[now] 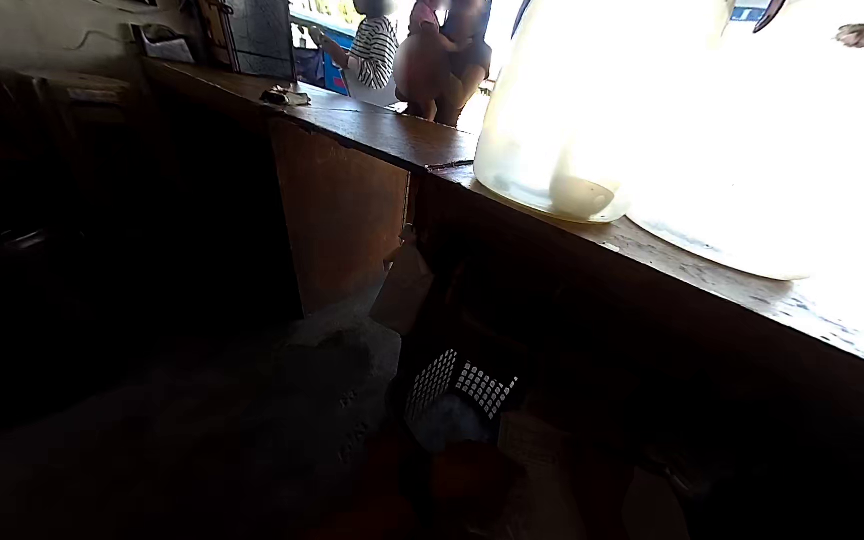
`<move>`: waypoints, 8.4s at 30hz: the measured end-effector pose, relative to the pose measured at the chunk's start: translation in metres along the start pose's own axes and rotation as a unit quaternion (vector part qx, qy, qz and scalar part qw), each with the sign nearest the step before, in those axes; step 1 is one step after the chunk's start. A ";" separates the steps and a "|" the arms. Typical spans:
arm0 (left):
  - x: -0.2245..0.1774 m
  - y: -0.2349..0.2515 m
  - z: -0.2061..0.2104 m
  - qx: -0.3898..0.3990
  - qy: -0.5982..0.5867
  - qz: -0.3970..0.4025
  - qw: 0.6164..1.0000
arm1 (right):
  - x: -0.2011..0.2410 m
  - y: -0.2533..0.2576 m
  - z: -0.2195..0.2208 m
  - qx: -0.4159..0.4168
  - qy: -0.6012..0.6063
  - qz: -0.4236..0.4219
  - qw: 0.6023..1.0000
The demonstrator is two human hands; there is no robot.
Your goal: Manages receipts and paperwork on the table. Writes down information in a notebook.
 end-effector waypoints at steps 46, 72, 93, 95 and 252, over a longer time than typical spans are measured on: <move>-0.003 -0.013 0.013 -0.068 0.072 0.027 0.995 | 0.023 -0.008 -0.007 0.021 0.035 -0.021 0.999; -0.006 -0.010 0.010 -0.047 0.113 0.032 0.992 | 0.032 -0.008 -0.003 0.018 0.020 -0.113 0.993; -0.005 -0.012 0.008 -0.060 0.108 0.041 0.991 | 0.021 -0.008 0.002 0.023 -0.015 -0.109 0.994; -0.005 -0.011 0.008 -0.055 0.109 0.037 0.992 | 0.020 -0.008 0.001 0.019 -0.014 -0.104 0.994; -0.028 -0.064 -0.068 -0.134 -0.101 0.226 0.960 | 0.080 0.006 -0.101 0.119 -0.106 -0.094 0.983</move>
Point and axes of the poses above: each hand's wrist, its own y-axis towards the middle knuckle, its own z-axis out of the palm, x = y × z, the point moved 9 cm from there along y, towards the middle knuckle, and after that the axes turned 5 degrees about -y, right-handed, at the moved point
